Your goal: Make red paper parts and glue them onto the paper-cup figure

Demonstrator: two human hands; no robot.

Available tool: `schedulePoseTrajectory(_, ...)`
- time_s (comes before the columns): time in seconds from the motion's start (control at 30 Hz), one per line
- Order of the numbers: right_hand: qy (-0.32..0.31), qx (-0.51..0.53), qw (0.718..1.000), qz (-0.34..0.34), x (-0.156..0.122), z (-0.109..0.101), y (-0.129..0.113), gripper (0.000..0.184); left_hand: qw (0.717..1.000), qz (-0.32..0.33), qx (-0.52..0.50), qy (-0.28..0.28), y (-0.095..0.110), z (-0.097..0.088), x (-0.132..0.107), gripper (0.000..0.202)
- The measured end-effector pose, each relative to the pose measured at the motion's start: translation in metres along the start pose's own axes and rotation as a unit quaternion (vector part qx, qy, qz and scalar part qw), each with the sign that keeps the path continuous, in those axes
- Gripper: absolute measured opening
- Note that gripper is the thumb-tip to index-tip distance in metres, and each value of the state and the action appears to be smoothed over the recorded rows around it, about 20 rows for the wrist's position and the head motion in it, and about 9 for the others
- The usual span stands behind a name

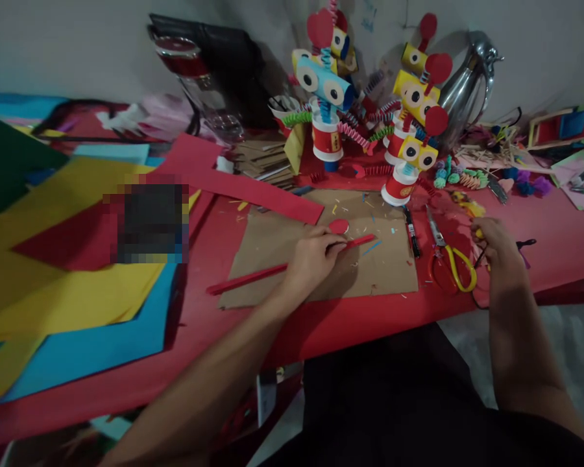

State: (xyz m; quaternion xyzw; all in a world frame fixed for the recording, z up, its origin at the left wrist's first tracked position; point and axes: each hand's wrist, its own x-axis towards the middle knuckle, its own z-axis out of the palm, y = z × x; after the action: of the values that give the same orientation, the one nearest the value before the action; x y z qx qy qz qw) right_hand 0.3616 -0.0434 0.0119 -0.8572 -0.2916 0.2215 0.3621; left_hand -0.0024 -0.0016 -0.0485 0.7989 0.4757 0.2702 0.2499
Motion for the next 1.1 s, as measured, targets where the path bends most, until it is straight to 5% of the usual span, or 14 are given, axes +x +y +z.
schedulePoseTrajectory(0.13, 0.001, 0.107, 0.993, -0.039, -0.027, -0.012, -0.002, 0.023, 1.000, 0.003, 0.010, -0.011, 0.000, 0.000, 0.001, 0.018)
schedulePoseTrajectory(0.3, -0.079, 0.261, 0.958, -0.087, -0.077, -0.017, -0.007, 0.040, 1.000, -0.009, -0.007, -0.002, 0.000, 0.003, 0.001, 0.021)
schedulePoseTrajectory(0.47, -0.148, 0.202, 0.965, -0.083, -0.123, 0.013, -0.001, 0.044, 1.000, -0.029, 0.006, 0.004, 0.001, 0.005, 0.000, 0.020)
schedulePoseTrajectory(0.6, -0.246, 0.125, 0.948, -0.157, -0.148, 0.050, 0.008, 0.035, 0.999, -0.039, 0.009, -0.002, 0.002, 0.005, 0.001, 0.021)
schedulePoseTrajectory(0.83, -0.208, 0.023, 0.939, -0.274, -0.154, 0.079, 0.007, 0.026, 0.999, -0.042, 0.020, -0.012, 0.005, 0.002, 0.003, 0.021)
schedulePoseTrajectory(1.1, -0.182, -0.036, 0.941, -0.284, -0.156, 0.078, 0.005, 0.030, 0.999, -0.038, 0.028, -0.016, 0.005, 0.002, 0.003, 0.023)
